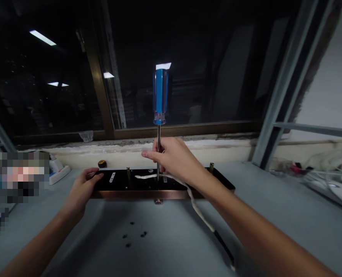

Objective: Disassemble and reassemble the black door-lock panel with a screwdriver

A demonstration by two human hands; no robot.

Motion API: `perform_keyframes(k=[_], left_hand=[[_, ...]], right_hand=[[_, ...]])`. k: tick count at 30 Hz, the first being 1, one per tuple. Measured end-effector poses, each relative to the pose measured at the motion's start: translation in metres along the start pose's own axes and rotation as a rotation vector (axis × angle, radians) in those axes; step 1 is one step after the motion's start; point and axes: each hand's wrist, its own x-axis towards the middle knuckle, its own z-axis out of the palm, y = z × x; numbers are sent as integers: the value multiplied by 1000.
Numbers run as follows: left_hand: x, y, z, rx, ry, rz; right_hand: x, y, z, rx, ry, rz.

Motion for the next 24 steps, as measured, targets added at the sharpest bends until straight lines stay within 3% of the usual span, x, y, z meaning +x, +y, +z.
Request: perform_keyframes(k=[3, 6, 10, 15, 18, 24], left_hand=[[1, -1, 0, 1, 2, -7], [1, -1, 0, -4, 3, 2], [0, 0, 0, -11, 8, 20], [0, 0, -1, -18, -6, -1], [2, -2, -1, -19, -16, 13], [3, -3, -1, -2, -18, 23]], right_hand=[[0, -1, -2, 231, -150, 69], [0, -2, -9, 312, -254, 114], [-1, -3, -18, 200, -287, 93], [-3, -1, -22, 103, -437, -53], [-2, 0, -18, 43, -368, -94], [0, -1, -7, -207, -56, -120]])
